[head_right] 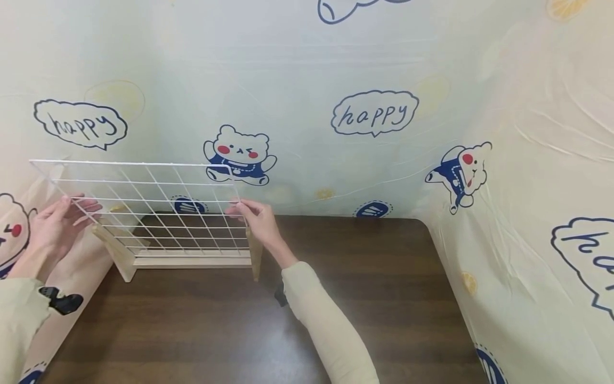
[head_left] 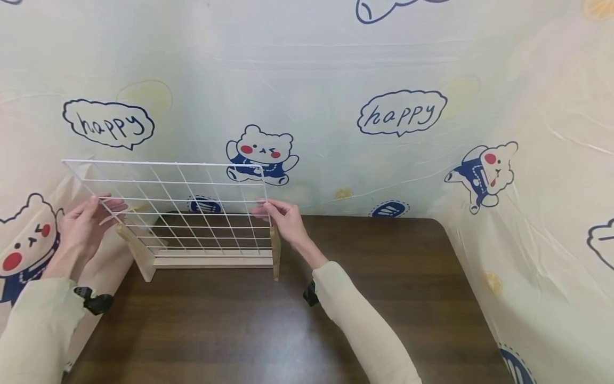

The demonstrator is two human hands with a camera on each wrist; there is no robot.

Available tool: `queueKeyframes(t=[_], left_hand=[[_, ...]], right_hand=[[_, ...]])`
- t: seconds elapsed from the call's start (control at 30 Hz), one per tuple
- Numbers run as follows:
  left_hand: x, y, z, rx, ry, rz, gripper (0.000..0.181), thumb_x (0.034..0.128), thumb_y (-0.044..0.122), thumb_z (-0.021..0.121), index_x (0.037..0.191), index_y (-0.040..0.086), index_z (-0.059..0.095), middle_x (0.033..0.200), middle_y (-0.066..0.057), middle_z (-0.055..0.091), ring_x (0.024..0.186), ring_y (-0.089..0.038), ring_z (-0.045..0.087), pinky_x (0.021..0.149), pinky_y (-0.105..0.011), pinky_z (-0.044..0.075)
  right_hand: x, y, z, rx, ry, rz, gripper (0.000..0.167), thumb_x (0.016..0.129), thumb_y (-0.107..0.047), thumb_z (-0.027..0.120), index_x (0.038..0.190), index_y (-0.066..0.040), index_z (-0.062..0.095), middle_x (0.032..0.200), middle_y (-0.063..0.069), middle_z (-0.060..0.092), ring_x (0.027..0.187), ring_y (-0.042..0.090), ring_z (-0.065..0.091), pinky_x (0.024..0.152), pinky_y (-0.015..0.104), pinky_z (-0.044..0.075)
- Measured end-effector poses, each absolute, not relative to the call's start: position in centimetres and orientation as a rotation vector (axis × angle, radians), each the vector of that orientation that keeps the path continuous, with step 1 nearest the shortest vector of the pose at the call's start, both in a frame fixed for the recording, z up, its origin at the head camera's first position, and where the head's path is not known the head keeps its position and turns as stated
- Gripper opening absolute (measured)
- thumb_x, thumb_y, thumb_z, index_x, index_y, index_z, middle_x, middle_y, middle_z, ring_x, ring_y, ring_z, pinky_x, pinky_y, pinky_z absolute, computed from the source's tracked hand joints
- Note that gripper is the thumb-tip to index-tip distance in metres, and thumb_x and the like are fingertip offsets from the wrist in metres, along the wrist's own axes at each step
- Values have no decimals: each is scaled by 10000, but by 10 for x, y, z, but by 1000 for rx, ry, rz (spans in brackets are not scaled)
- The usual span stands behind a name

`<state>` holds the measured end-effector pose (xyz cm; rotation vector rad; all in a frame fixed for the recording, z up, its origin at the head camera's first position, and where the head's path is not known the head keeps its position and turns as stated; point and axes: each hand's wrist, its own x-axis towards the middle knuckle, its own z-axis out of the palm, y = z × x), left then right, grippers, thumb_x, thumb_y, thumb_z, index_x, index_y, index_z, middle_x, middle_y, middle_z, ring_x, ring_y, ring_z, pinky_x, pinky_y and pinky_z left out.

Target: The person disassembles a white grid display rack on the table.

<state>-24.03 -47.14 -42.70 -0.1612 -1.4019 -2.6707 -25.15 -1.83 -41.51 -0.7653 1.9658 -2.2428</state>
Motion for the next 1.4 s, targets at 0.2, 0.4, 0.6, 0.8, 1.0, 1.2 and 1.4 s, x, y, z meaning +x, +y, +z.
queueKeyframes(t=[0.2,0.4,0.6,0.8,1.0,1.2,1.4], left_hand=[[-242,-469,-421,-204,-1335,-2697,295,1017,109,459,1179,-97,594,1055,-246,680,975,-327,680,832,-404,558],[-239,-467,-413,-138,-1350,-2686,296,1004,118,497,1203,-78,598,1054,-230,687,969,-314,685,799,-393,576],[-236,-466,-405,-125,-1418,-2677,310,1006,129,495,1232,-55,598,1069,-207,691,977,-301,684,805,-381,574],[-238,-467,-398,-160,-1414,-2692,307,1016,122,471,1232,-59,593,1063,-217,689,978,-307,683,783,-380,582],[-238,-468,-388,-149,-1454,-2686,310,1012,142,480,1239,-38,590,1073,-201,691,963,-300,688,780,-369,583],[-239,-471,-383,-90,-1523,-2660,332,993,163,522,1278,6,589,1091,-158,697,982,-263,686,770,-350,586],[-238,-474,-380,-52,-1541,-2642,341,981,187,546,1266,9,601,1087,-157,698,973,-269,689,769,-344,586]], right_hand=[[-252,-16,-408,-787,1991,-2228,301,1014,-61,480,1234,122,576,1071,297,652,1038,408,631,919,516,503],[-253,-16,-403,-812,1988,-2220,291,1015,-57,476,1228,104,592,1065,305,650,1032,409,632,920,584,472],[-253,-14,-397,-787,1971,-2213,293,1015,-62,481,1229,107,590,1059,291,659,1033,429,625,928,584,463],[-256,-12,-394,-770,1932,-2221,301,1016,-77,486,1232,105,590,1054,261,674,1006,351,663,931,526,489],[-258,-13,-384,-793,1957,-2199,302,1021,-97,484,1239,78,599,1048,239,683,1019,378,648,905,445,528],[-255,-10,-373,-793,1994,-2170,294,1020,-77,481,1228,93,598,1057,286,659,1030,435,621,915,558,487],[-252,-13,-371,-787,2014,-2169,306,1021,-87,478,1240,97,586,1064,274,663,1038,419,625,911,520,499]])
